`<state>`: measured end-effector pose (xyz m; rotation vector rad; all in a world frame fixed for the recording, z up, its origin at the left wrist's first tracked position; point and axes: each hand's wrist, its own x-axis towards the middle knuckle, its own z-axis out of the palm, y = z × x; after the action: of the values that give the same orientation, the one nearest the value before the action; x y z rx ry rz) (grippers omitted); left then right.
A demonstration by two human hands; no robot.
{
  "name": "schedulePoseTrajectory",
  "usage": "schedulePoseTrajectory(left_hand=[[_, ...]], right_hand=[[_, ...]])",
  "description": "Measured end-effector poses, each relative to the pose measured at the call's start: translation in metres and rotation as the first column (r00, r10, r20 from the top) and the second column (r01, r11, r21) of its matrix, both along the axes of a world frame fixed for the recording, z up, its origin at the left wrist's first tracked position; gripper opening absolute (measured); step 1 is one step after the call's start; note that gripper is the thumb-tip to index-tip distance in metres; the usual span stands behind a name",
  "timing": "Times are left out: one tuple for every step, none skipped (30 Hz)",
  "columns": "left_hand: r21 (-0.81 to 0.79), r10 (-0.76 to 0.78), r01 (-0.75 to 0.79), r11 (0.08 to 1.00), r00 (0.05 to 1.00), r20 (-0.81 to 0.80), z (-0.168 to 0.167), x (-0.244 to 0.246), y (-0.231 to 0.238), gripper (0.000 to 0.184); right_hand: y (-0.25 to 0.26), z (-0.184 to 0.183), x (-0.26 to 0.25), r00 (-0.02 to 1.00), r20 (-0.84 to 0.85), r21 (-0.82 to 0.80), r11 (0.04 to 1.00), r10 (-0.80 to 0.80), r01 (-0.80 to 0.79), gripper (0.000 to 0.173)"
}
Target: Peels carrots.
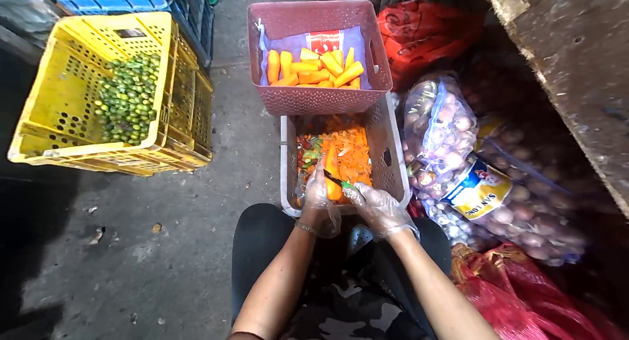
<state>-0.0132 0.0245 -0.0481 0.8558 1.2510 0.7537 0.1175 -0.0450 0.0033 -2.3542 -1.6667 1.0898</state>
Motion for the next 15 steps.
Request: schedulePoseTrajectory(left_hand=[[0.004,-0.005,0.005,1.0,1.0,0.005,0.0,-0.001,-0.001,0.045],[-0.008,0.007,-0.007,1.0,0.999,0.044,-0.003,-0.002,-0.001,0.045],[-0.037,0.041,-0.037,0.999,0.995,0.094,-0.004,-0.002,0.0,0.045],[-0.069,0.072,-0.063,0.996,0.988,0.138,-0.005,-0.002,0.002,0.045],[-0.101,0.101,-0.083,0.991,0.978,0.181,-0.006,-0.002,0.003,0.045],[-0.127,0.105,-0.079,0.989,0.97,0.22,-0.007,-0.002,0.002,0.045],[-0.129,0.08,-0.048,0.99,0.964,0.255,-0.008,-0.002,-0.001,0.045],[-0.114,0.03,0.003,0.993,0.958,0.285,-0.008,-0.003,-0.004,0.046],[-0.109,-0.005,0.039,0.993,0.955,0.297,-0.009,-0.004,-0.005,0.046],[-0.115,-0.006,0.042,0.993,0.954,0.298,-0.01,-0.005,-0.005,0.046],[-0.127,0.014,0.026,0.992,0.953,0.303,-0.012,-0.005,-0.002,0.046],[-0.136,0.032,0.009,0.991,0.954,0.298,-0.014,-0.004,0.002,0.046],[-0.14,0.041,-0.002,0.99,0.96,0.277,-0.015,-0.002,0.005,0.046],[-0.134,0.038,-0.005,0.991,0.967,0.25,-0.016,-0.001,0.007,0.047],[-0.118,0.032,-0.007,0.993,0.977,0.209,-0.016,0.0,0.008,0.047]], right_hand=[[0.005,-0.002,0.0,1.0,0.018,-0.015,1.0,0.009,-0.008,0.058],[0.01,-0.006,0.002,1.0,0.018,-0.009,1.0,0.023,-0.023,0.059],[0.015,-0.011,0.003,0.999,0.015,0.005,0.999,0.036,-0.036,0.059],[0.019,-0.016,0.004,0.999,0.002,0.021,0.999,0.037,-0.037,0.059],[0.024,-0.021,0.006,1.0,-0.017,0.029,0.999,0.015,-0.015,0.059],[0.029,-0.025,0.011,0.999,-0.041,0.02,0.999,-0.028,0.029,0.059],[0.034,-0.031,0.019,0.993,-0.068,0.002,0.995,-0.095,0.096,0.06],[0.04,-0.037,0.031,0.984,-0.079,-0.027,0.987,-0.16,0.159,0.06],[0.044,-0.04,0.041,0.975,-0.062,-0.074,0.976,-0.211,0.207,0.061],[0.045,-0.045,0.049,0.968,-0.028,-0.094,0.964,-0.251,0.248,0.062],[0.043,-0.047,0.054,0.961,0.006,-0.087,0.957,-0.276,0.275,0.062],[0.04,-0.044,0.055,0.961,0.028,-0.061,0.959,-0.276,0.277,0.062],[0.035,-0.04,0.054,0.968,0.023,-0.02,0.968,-0.251,0.251,0.061],[0.029,-0.036,0.049,0.981,-0.007,0.021,0.981,-0.194,0.194,0.059],[0.024,-0.029,0.042,0.991,-0.059,0.044,0.991,-0.121,0.123,0.057]])
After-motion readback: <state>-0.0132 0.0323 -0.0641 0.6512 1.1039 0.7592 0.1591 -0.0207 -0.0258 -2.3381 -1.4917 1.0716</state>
